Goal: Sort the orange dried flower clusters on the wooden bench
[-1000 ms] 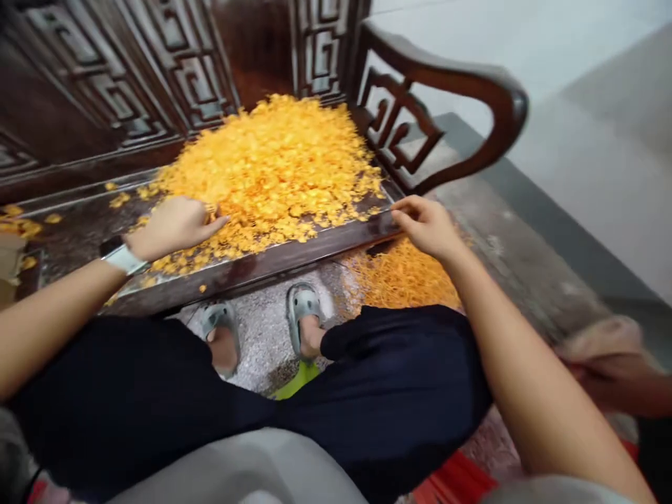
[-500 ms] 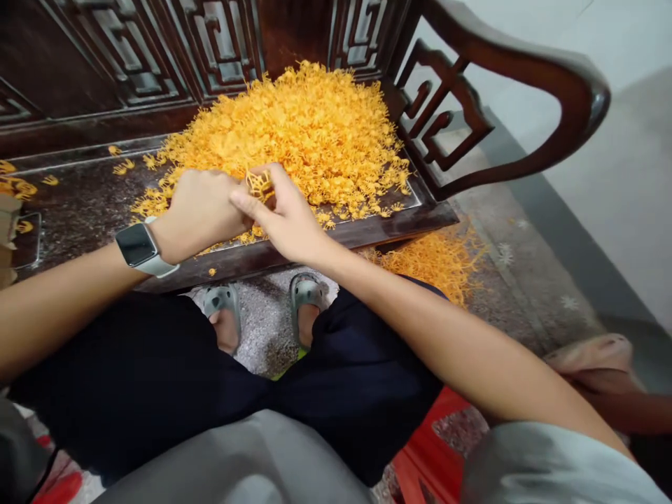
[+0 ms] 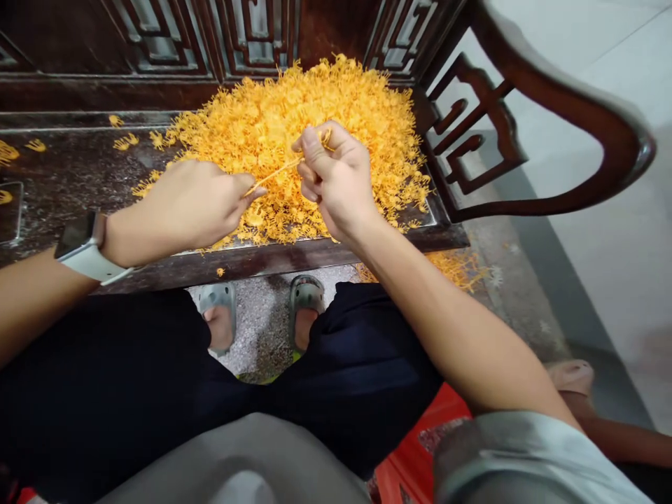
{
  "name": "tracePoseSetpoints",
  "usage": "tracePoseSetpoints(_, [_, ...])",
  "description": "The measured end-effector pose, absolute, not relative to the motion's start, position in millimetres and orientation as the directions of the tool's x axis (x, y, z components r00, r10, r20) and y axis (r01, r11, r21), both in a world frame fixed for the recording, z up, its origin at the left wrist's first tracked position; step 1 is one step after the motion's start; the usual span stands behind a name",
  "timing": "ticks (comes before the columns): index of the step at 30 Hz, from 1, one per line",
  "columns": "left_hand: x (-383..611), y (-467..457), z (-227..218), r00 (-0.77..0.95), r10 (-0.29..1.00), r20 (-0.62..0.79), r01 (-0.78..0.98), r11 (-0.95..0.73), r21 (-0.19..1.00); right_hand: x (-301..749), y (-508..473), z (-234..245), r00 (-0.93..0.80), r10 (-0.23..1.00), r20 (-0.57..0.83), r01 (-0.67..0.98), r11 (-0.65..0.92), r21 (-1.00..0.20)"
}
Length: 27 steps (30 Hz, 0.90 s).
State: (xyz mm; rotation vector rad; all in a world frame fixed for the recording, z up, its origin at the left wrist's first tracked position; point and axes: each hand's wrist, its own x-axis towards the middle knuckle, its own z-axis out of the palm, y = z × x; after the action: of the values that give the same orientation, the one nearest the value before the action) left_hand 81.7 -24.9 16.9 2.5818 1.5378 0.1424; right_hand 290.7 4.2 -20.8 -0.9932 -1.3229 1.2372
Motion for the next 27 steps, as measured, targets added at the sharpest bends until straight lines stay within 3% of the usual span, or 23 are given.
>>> tracePoseSetpoints(4, [62, -24, 12, 0.590, 0.806, -0.050, 0.807, -0.591, 0.008, 346, 45, -27, 0.028, 0.982, 0.189, -0.068, 0.190, -0.979])
tracePoseSetpoints(6, [43, -24, 5, 0.587, 0.802, -0.111, 0.810, -0.582, 0.076, 381, 62, -34, 0.229, 0.943, 0.240, -0.042, 0.256, -0.966])
tracePoseSetpoints(8, [23, -22, -3, 0.548, 0.828, -0.116, 0.831, -0.524, 0.186, 403, 67, -43, 0.288, 0.929, 0.233, 0.054, 0.227, -0.972])
tracePoseSetpoints(10, [8, -19, -9, 0.519, 0.850, -0.091, 0.840, -0.486, 0.243, 405, 59, -52, 0.167, 0.972, 0.163, 0.173, 0.134, -0.976])
tracePoseSetpoints(12, [-1, -16, -13, 0.513, 0.855, -0.080, 0.838, -0.479, 0.260, 391, 43, -53, -0.074, 0.995, 0.071, 0.319, 0.091, -0.943])
tracePoseSetpoints(14, [-3, -14, -15, 0.474, 0.876, -0.090, 0.846, -0.425, 0.322, 370, 30, -45, -0.319, 0.948, -0.017, 0.419, 0.125, -0.899])
tracePoseSetpoints(16, [-1, -12, -17, 0.390, 0.916, -0.095, 0.834, -0.308, 0.459, 352, 24, -31, -0.520, 0.845, -0.125, 0.437, 0.137, -0.889])
tracePoseSetpoints(18, [3, -10, -20, 0.333, 0.939, -0.086, 0.767, -0.216, 0.604, 338, 26, -13, -0.609, 0.775, -0.166, 0.387, 0.109, -0.916])
tracePoseSetpoints(21, [12, -7, -21, 0.330, 0.944, -0.011, 0.658, -0.222, 0.719, 328, 36, 10, -0.436, 0.900, -0.023, 0.104, 0.025, -0.994])
tracePoseSetpoints(24, [22, -9, -14, 0.335, 0.939, 0.074, 0.608, -0.275, 0.744, 319, 46, 19, -0.125, 0.991, -0.042, -0.228, -0.070, -0.971])
tracePoseSetpoints(27, [33, -12, -2, 0.371, 0.909, 0.192, 0.584, -0.388, 0.713, 305, 44, 9, -0.115, 0.975, -0.191, -0.233, -0.213, -0.949])
